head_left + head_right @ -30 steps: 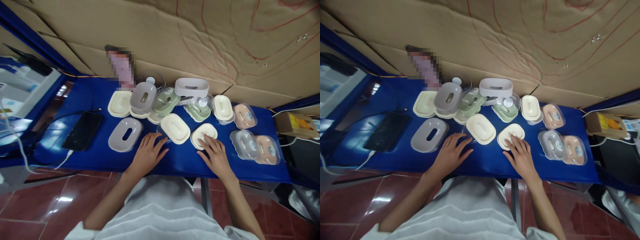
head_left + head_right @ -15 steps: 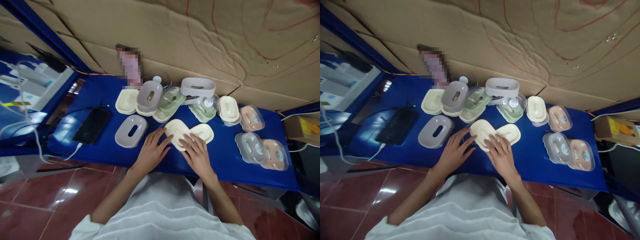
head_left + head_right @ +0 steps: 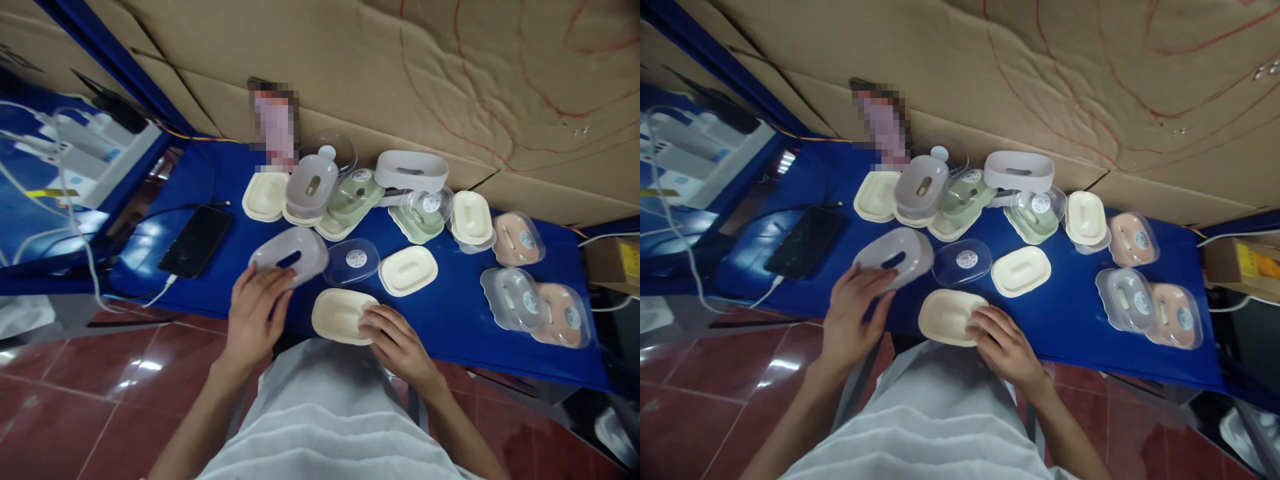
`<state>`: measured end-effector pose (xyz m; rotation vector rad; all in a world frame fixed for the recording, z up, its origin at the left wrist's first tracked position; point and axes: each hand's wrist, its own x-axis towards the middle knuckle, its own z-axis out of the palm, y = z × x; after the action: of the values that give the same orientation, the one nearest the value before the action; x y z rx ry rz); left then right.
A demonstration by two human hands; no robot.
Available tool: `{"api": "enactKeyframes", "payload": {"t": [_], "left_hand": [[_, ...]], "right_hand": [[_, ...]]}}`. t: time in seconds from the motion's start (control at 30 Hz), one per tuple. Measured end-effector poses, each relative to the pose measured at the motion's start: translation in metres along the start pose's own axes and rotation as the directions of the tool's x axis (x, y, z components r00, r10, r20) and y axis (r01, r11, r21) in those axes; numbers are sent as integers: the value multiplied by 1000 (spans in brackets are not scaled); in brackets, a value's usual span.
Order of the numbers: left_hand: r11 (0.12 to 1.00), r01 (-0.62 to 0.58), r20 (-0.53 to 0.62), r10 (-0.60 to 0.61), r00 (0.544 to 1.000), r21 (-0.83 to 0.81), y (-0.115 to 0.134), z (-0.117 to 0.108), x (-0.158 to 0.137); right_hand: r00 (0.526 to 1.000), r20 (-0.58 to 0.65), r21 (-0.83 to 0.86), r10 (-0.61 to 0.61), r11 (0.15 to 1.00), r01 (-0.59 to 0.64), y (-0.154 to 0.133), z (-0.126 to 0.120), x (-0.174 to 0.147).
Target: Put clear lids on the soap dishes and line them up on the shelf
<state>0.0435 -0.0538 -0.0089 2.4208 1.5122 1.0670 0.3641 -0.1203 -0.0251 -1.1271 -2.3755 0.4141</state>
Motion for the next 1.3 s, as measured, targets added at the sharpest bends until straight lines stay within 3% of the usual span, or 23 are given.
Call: {"api": "enactKeyframes", "payload": {"t": [0.1, 0.2, 0.3, 0.43, 0.7, 0.83, 0.97, 1.13, 1.3], "left_hand": [[964, -225, 130, 243, 961, -139, 25, 1, -6], [922, -318, 192, 361, 912, -222, 44, 7, -12], [911, -333, 205, 383, 901, -242, 51, 13, -14], [905, -367, 182, 407, 895, -218, 53, 13, -15], [892, -423, 170, 446, 878, -158, 58, 11, -22], [901, -406, 217, 431, 876, -151, 59, 14, -26], [905, -414, 242, 426, 872, -103, 59, 12, -27], [918, -388, 207, 396, 895, -82, 48, 10, -28], [935, -341, 237, 355, 904, -99, 28, 15, -35]], "right_hand": [[999, 31, -9, 35, 999, -34, 1, 0, 2], [996, -6, 7, 90, 996, -90, 4, -9, -3], [982, -75, -9, 172, 985, -173, 5, -13, -14], [942, -184, 15, 281, 959, -284, -1, 1, -27], [903, -248, 123, 351, 936, -329, -9, 21, -33], [924, -275, 55, 266, 964, -261, -8, 22, -29], [983, -164, -89, 83, 991, -99, -12, 20, -15], [983, -180, -124, 44, 990, -67, -16, 18, 6], [996, -92, -95, 20, 995, -29, -17, 17, 13]]}}
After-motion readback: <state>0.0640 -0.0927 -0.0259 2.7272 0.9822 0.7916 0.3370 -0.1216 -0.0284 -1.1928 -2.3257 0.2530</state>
